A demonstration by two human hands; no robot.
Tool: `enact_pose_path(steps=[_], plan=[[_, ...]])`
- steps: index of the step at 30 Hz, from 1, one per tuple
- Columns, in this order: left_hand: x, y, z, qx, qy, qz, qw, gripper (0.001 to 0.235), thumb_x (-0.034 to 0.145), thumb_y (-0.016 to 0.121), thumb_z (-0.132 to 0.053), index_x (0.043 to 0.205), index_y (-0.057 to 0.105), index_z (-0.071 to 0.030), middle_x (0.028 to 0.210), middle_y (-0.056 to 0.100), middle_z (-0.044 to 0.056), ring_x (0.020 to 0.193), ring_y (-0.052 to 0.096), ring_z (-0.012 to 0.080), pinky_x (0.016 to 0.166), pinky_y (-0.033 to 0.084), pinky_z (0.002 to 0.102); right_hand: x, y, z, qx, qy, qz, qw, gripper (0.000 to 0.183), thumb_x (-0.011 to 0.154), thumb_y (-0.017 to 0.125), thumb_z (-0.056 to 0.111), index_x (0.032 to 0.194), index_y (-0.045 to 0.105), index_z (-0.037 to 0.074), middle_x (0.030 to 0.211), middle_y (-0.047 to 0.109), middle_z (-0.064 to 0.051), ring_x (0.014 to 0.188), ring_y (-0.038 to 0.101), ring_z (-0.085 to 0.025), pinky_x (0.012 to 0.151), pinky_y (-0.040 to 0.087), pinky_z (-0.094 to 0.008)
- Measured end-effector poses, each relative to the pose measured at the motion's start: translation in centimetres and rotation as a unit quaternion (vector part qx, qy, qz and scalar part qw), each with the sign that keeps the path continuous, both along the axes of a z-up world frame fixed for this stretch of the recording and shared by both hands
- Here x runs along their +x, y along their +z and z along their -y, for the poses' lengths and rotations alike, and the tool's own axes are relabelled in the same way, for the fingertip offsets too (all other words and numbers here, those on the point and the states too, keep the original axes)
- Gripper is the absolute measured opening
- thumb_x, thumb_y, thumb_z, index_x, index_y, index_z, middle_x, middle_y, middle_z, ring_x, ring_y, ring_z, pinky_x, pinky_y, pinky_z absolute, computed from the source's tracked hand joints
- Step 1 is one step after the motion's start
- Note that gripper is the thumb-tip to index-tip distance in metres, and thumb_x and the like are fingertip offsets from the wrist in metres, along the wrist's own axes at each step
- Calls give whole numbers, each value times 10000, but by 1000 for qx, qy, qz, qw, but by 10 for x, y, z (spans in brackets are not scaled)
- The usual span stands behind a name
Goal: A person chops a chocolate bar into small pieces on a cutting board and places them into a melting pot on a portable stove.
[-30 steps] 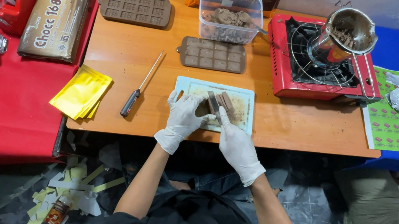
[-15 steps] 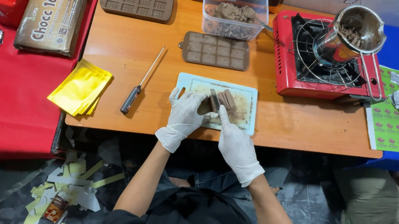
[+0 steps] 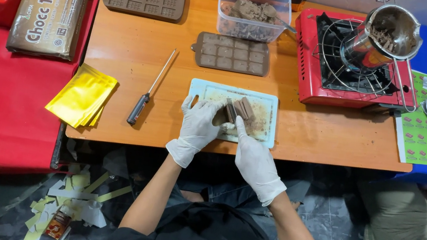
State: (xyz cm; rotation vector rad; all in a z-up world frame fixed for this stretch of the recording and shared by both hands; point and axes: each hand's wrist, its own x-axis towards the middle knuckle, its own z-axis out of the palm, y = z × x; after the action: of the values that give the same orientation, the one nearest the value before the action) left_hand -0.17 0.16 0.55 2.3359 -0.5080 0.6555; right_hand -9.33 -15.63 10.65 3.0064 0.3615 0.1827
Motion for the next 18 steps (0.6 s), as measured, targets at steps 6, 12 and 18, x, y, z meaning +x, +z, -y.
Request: enact_pose_path(steps=[6, 12, 18], plan=[[0, 8, 1, 7, 7, 18, 1000, 724, 581, 931, -447, 1232, 683, -252, 975, 697, -16, 1016, 651, 178, 1158, 263, 573, 5, 1, 1, 38, -16, -49, 998, 696, 919, 461, 114, 1605, 347, 122, 553, 604, -29, 515, 675, -231, 490, 592, -323], [-3, 23, -3, -10, -5, 6, 1000, 693, 631, 927, -431, 1247, 683, -225, 992, 699, -12, 1010, 649, 183, 1160, 245, 584, 11, 4, 3, 65, -16, -74, 995, 679, 940, 451, 124, 1608, 334, 119, 572, 628, -40, 552, 697, -248, 512, 600, -340], [-4, 32, -3, -15, -9, 10, 1000, 722, 616, 940, -393, 1268, 675, -232, 982, 699, -14, 997, 650, 191, 1155, 239, 580, 14, 4, 3, 139, -32, -120, 982, 659, 951, 446, 122, 1602, 341, 124, 591, 661, -128, 606, 721, -346, 554, 617, -441]])
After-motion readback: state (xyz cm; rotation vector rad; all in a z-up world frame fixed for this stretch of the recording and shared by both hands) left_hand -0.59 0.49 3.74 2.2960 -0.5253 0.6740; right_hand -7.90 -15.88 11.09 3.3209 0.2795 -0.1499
